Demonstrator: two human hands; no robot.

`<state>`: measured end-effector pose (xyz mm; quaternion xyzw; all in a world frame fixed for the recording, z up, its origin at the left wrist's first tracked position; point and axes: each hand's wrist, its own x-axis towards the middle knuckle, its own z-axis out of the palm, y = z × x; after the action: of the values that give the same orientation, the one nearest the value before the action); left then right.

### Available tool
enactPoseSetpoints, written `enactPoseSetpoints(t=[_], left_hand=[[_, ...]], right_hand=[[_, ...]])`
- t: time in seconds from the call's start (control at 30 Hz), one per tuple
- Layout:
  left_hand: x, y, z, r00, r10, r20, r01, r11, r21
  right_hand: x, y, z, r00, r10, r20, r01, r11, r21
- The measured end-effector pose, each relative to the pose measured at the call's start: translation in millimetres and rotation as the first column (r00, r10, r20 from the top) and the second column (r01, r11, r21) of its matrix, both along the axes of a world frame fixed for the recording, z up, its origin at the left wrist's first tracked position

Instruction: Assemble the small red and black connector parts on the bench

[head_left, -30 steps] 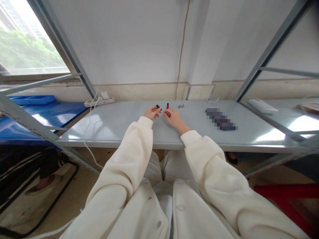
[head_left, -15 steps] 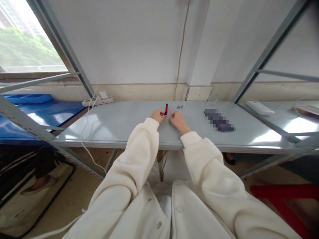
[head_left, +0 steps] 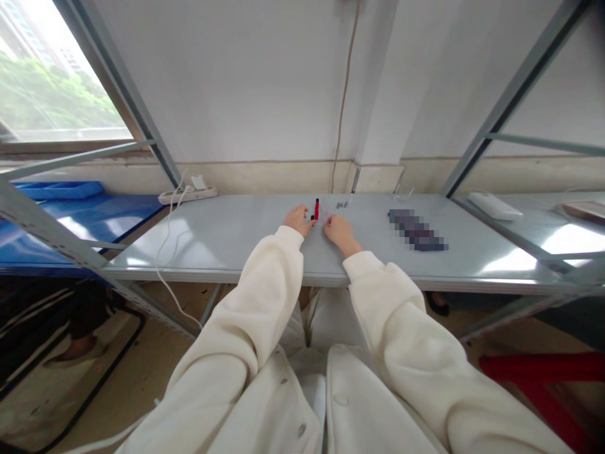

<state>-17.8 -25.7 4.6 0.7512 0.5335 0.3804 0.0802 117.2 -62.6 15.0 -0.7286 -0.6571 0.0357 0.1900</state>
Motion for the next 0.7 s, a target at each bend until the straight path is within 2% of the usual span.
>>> enactPoseSetpoints(t=[0.13,0.2,0.37,0.47,0.6,0.7], left_hand=[[-0.3,-5.3,5.1,0.989,-0.142,-0.039,0.143,0.988,0.048],[-0.5,-5.2,4.8,0.985,-0.165,-0.058,0.167,0.985,0.034],[0.4,-1.0,-1.4,0.989,-0.144,-0.031,0.145,0.989,0.032],[1.3,-0.3,-3.1,0.996,-0.093,0.015,0.092,0.995,0.031],[1.8,-4.9,2.4,0.984,-0.028,0.178,0.019,0.999,0.05],[1.9,-9.7,7.3,0.957,-0.064,0.283,0.05,0.997,0.056]], right_hand=[[0.2,-0.5,-0.2,0.999,-0.001,0.038,0.001,1.0,-0.004],[0.4,-0.5,-0.4,0.999,-0.001,0.051,0.001,1.0,-0.007],[0.3,-2.8,0.6,0.997,0.004,0.083,-0.004,1.0,-0.002],[-0.1,-3.9,1.1,0.995,0.012,0.101,-0.011,1.0,-0.008],[-0.7,-4.5,1.6,0.991,0.043,0.13,-0.041,0.999,-0.018],[-1.5,-5.9,3.0,0.985,0.08,0.151,-0.074,0.996,-0.043]])
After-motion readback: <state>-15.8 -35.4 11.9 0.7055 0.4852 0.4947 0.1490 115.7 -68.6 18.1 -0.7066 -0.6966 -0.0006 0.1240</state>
